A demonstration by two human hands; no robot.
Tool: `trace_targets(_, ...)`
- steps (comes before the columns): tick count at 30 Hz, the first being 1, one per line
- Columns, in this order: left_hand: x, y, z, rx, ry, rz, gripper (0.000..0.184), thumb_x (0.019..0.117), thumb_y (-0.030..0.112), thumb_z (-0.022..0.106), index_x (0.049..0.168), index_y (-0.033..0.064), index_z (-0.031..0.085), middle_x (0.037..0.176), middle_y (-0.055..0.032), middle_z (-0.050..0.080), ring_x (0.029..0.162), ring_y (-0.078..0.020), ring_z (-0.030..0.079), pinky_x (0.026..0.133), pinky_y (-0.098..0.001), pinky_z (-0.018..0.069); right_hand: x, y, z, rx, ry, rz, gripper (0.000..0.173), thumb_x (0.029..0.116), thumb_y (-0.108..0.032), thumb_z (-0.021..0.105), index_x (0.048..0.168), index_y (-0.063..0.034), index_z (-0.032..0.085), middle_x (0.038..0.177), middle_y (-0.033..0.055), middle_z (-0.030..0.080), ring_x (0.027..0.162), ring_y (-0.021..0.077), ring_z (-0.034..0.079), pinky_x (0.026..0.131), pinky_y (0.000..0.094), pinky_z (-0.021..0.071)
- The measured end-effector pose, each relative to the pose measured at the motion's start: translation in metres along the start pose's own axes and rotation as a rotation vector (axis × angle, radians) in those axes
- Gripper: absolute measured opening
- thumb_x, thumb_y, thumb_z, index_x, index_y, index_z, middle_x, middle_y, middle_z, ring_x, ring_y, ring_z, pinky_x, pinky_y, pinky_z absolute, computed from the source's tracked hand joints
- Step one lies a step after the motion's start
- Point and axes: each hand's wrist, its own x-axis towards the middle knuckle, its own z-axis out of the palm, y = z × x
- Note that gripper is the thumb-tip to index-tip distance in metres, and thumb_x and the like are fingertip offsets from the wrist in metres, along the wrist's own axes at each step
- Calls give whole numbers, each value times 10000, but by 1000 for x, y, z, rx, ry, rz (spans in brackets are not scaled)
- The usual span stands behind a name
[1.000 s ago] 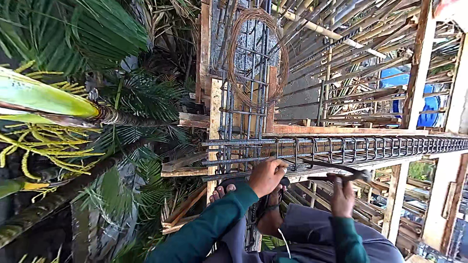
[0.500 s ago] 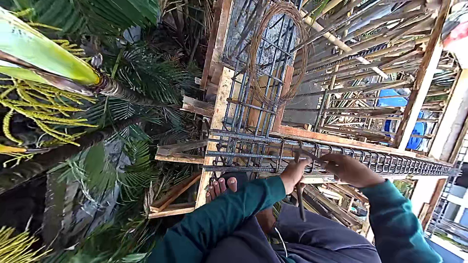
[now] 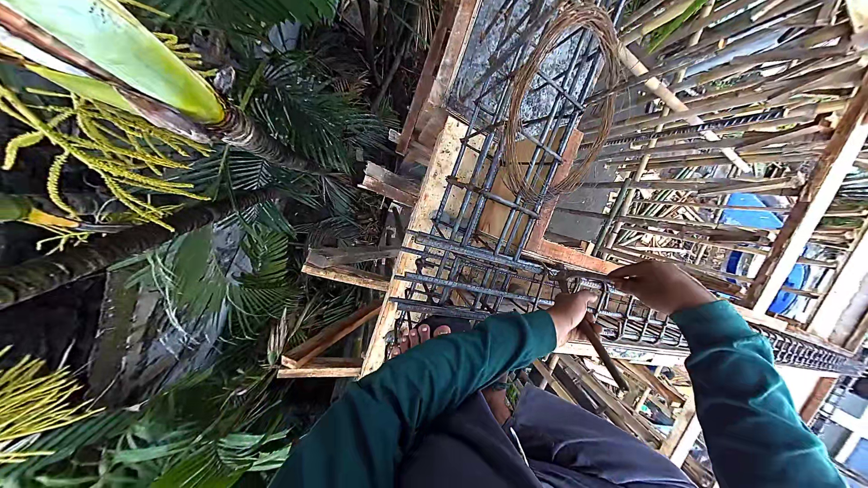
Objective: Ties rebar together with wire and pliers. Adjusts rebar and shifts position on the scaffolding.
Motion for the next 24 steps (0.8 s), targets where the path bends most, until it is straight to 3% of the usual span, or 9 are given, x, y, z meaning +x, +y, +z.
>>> trace_targets(3, 2, 6, 1, -1, -32, -22, 355, 1125, 363, 361, 1304, 62, 421, 837, -87, 532, 639, -186, 596, 615, -301, 549, 4, -6, -7, -77, 4, -15, 189, 1042, -221, 619, 1118, -179, 788, 1021, 146, 750, 987, 375, 693, 886, 685, 488)
trace_targets(6, 1, 8, 2, 21, -37, -25, 329, 1135, 313, 319, 1226, 36, 473, 850, -102, 593, 646, -168, 621, 617, -288, 552, 5, -16, -15, -176, 1, -7, 199, 1046, -232, 604, 1122, -215, 788, 1062, 141, 754, 1036, 398, 690, 887, 699, 485)
trace_targets(11, 4, 9, 1, 65, -22, -2, 302, 1139, 250, 346, 1230, 12, 508, 890, -92, 633, 657, -125, 628, 625, -246, 542, 6, -25, -22, -257, -4, -30, 206, 1044, -224, 602, 1123, -229, 792, 1073, 127, 757, 1053, 386, 691, 891, 681, 495)
trace_targets(17, 1, 12, 5, -3, -88, 39, 395, 1142, 308, 350, 1279, -30, 501, 918, -121, 663, 729, -143, 683, 686, -264, 577, 10, -27, -22, -291, -23, -10, 219, 1040, -225, 605, 1166, -233, 784, 1123, 139, 749, 1100, 397, 679, 908, 693, 491)
trace_targets(21, 0, 17, 13, -87, -98, 67, 436, 1144, 334, 317, 1271, -37, 508, 955, -131, 693, 737, -136, 692, 686, -260, 575, 3, -33, -22, -354, -4, -28, 207, 1044, -226, 590, 1116, -219, 784, 1074, 136, 748, 1048, 393, 691, 850, 676, 512)
trace_targets(22, 0, 17, 15, -109, -101, 76, 435, 1144, 334, 314, 1275, -35, 503, 954, -132, 696, 737, -138, 696, 683, -261, 577, 0, -34, -21, -390, 14, -45, 202, 1044, -251, 592, 1127, -212, 773, 1084, 135, 740, 1052, 385, 689, 860, 661, 516)
trace_targets(24, 1, 17, 18, -142, -86, 96, 414, 1142, 320, 332, 1265, -30, 514, 926, -126, 695, 719, -138, 694, 665, -260, 580, -9, -32, -19, -461, 22, -98, 317, 1018, -329, 636, 1303, -207, 704, 1198, 151, 691, 1132, 382, 646, 957, 630, 472)
